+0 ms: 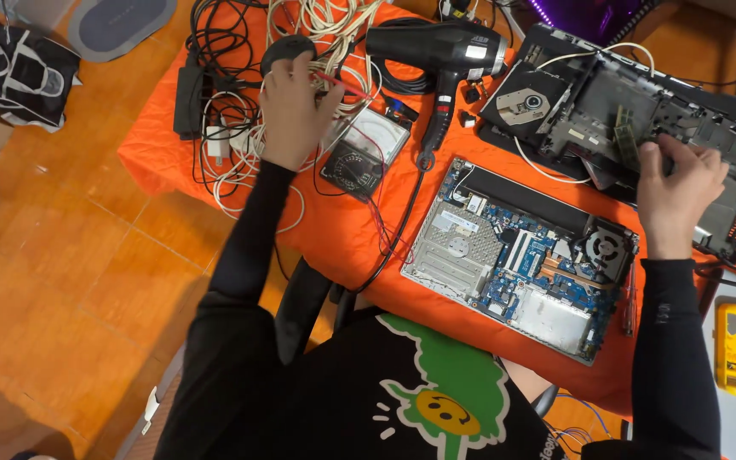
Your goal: Repairing a laptop motherboard by using a hairdryer and testing with a multimeter.
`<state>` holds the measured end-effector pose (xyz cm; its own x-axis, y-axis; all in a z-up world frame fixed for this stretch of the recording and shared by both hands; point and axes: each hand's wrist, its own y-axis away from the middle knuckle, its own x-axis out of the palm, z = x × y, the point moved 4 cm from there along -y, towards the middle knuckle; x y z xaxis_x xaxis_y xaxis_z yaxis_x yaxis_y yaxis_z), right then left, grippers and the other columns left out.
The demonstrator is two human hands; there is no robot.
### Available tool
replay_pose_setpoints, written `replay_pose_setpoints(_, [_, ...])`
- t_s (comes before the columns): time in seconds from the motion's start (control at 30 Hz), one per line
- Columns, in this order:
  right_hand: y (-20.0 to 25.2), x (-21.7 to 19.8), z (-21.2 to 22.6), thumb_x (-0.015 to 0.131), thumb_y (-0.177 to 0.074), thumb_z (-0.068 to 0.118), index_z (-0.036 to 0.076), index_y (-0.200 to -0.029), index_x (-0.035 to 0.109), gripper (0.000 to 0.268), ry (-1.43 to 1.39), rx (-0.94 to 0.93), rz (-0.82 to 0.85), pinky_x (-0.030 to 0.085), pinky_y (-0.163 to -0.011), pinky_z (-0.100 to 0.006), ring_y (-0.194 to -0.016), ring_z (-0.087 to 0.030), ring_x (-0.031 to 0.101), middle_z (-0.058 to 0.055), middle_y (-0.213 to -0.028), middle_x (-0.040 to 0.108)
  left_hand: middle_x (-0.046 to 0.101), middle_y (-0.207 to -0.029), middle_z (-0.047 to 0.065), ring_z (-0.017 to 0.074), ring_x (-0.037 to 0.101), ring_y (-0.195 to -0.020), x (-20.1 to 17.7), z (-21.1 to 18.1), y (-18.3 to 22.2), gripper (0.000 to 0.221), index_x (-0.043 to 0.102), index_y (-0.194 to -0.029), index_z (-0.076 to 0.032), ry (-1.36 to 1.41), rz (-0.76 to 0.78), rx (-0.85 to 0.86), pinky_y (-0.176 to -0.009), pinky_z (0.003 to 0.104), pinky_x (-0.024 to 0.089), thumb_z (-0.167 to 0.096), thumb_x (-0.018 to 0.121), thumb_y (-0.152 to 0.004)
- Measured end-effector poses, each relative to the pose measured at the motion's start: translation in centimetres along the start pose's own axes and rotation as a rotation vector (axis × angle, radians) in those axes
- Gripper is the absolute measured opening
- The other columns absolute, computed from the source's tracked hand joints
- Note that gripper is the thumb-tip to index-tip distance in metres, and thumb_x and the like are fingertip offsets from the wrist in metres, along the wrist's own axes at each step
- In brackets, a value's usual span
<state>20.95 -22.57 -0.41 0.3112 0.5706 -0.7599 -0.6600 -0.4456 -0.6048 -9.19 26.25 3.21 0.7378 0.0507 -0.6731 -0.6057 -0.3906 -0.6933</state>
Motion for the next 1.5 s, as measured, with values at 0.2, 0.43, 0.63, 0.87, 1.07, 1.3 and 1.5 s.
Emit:
replay_pose_setpoints(0.2, [0.6,-0.9,2.0,0.065,-0.101,0.016,0.007,-0.114,0.074,0.018,-0.098,0.056,-0.036,0.036,-0.108,-0.046,-0.124,-0.033,0.050,-0.014,-0.119,0.058,0.065,-0.104,0.024,0.0399,0.068,-0.089,4.2,4.4,0.2,0.057,0.056,-0.133,0.003,0.239,0.265,-0.154,-0.073,0.047,0.052,-0.030,0.081,-0.094])
replay_pose_setpoints(0.43, [0.4,-5.4,8.4,0.069,-0.110,0.013,0.007,-0.116,0.077,0.012,-0.259,0.086,-0.089,0.039,-0.105,-0.042,-0.119,-0.030,0.053,-0.011,-0.118,0.060,0.075,-0.088,0.018,0.0323,0.072,-0.079,3.3,2.1,-1.7,0.023,0.076,-0.104,0.000,0.269,0.122,-0.033,-0.070,0.041,0.054,-0.017,0.079,-0.089])
replay_pose_setpoints(0.63, [-0.2,-6.5,13.1,0.068,-0.107,0.010,0.008,-0.119,0.075,0.014,-0.396,0.006,-0.064,0.042,-0.100,-0.039,-0.112,-0.027,0.054,-0.008,-0.112,0.061,0.072,-0.086,0.014,0.0242,0.069,-0.071,-2.0,-4.7,-4.1,0.010,0.072,-0.104,0.002,0.468,0.133,-0.208,-0.064,0.034,0.051,-0.007,0.073,-0.101])
replay_pose_setpoints(0.87, [-1.5,-9.4,21.1,0.076,-0.097,0.026,0.000,-0.140,0.063,0.052,-0.443,-0.244,0.114,0.038,-0.088,-0.039,-0.094,-0.025,0.051,-0.009,-0.098,0.057,0.069,-0.109,0.012,0.0304,0.068,-0.098,-7.3,-19.9,-4.1,0.019,0.071,-0.115,-0.007,0.347,0.222,0.411,-0.084,0.039,0.055,0.000,0.064,-0.098])
replay_pose_setpoints(1.07, [1.2,-9.7,19.9,0.073,-0.097,0.020,0.001,-0.136,0.065,0.044,-0.393,-0.363,0.077,0.039,-0.082,-0.037,-0.079,-0.024,0.052,-0.008,-0.083,0.052,0.065,-0.117,0.010,0.0277,0.069,-0.102,-7.1,-27.7,-0.9,0.033,0.067,-0.123,-0.006,0.520,0.347,0.605,-0.087,0.036,0.056,0.001,0.063,-0.092])
replay_pose_setpoints(1.3, [5.7,-9.0,13.7,0.074,-0.085,0.011,0.001,-0.115,0.065,0.032,-0.434,-0.430,0.041,0.045,-0.091,-0.042,-0.086,-0.029,0.058,-0.011,-0.089,0.060,0.064,-0.121,0.010,0.0221,0.070,-0.107,-5.0,-32.1,0.8,0.029,0.064,-0.127,-0.005,0.897,0.522,0.703,-0.094,0.030,0.059,-0.008,0.072,-0.099])
replay_pose_setpoints(1.5, [8.5,-9.3,11.1,0.075,-0.084,0.006,0.001,-0.106,0.064,0.025,-0.430,-0.409,-0.039,0.048,-0.090,-0.044,-0.086,-0.029,0.062,-0.011,-0.094,0.066,0.066,-0.124,0.000,0.0133,0.066,-0.111,-0.2,-33.1,0.5,0.049,0.048,-0.146,-0.016,1.511,1.209,0.223,-0.100,0.028,0.057,-0.014,0.059,-0.098])
